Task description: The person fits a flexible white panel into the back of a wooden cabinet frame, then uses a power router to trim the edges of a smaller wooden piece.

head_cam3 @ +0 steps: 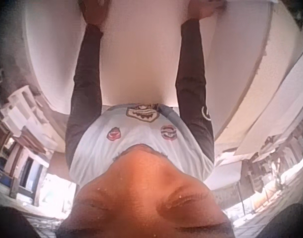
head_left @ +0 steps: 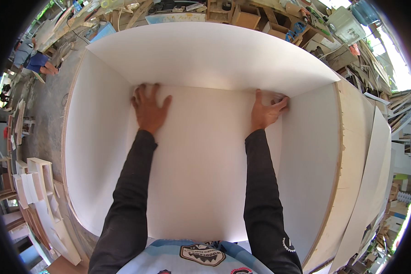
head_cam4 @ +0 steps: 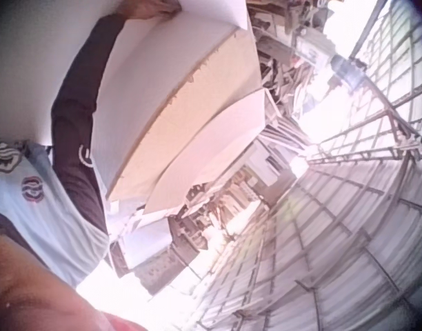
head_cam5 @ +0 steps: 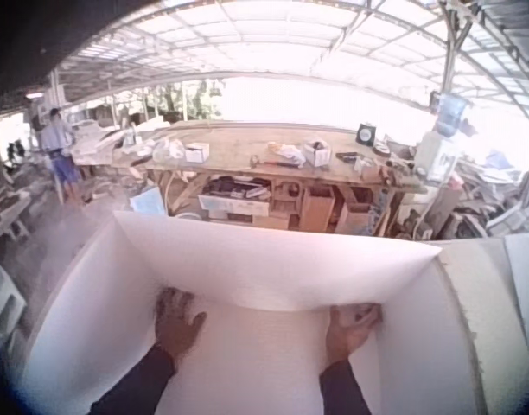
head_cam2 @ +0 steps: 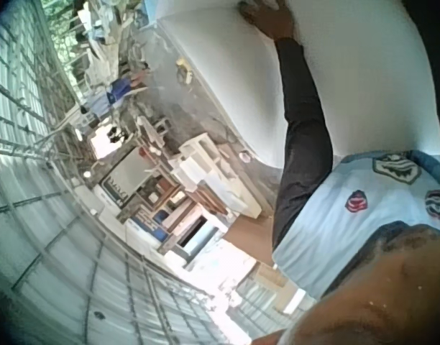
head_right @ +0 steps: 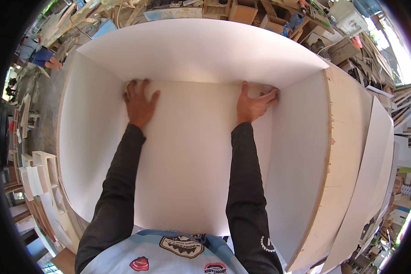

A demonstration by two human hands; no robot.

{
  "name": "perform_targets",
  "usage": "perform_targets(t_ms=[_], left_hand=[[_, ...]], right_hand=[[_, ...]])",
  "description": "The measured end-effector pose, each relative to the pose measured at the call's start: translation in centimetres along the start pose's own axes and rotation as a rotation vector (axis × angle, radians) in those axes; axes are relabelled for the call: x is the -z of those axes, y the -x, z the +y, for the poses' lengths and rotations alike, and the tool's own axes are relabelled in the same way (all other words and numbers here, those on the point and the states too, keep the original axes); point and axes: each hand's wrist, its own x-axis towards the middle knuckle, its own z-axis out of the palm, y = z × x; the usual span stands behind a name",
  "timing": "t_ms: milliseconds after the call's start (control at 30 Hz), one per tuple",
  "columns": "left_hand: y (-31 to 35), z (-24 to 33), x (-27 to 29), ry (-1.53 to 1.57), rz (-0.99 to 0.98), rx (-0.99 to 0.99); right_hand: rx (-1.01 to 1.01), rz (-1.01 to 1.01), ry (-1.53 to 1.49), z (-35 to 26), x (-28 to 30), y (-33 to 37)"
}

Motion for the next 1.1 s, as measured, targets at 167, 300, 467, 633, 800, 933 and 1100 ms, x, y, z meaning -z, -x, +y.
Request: perform_targets(t_ms=[167, 300, 467, 633, 800, 933, 1100], left_hand=[[0.3, -0.7, -0.2, 0.042, 0.001, -0.001], [6.9, 0.2, -0.3, -0.077, -0.070, -0.006], [21.1, 3.9, 5.6, 0.034, -0.245, -0.105], [34.3, 1.4, 11.5, 0.008, -0.369, 0.077], [42.4, -2.0, 15.1, -0.009, -0.204, 0.430], [47.8, -2.8, 11.3, 0.204, 0.136, 0.741], [52.3, -3.5, 8.2, 0.962, 0.421, 1.159]], right_hand=[[0.010, 0.015, -0.022, 0.2, 0.2, -0.5], [0.006, -0.015, 0.010, 0.1, -1.0, -0.2], [0.120, 0.075, 0.053, 2.4, -2.2, -1.8], [0.299, 0.128, 0.074, 5.6, -3.0, -3.3], [0.176, 0.010, -0.066, 5.9, -2.6, -4.3], [0.191, -0.073, -0.108, 4.7, -2.3, -4.7], [0.160, -0.459, -0.207, 5.6, 0.1, -7.1]])
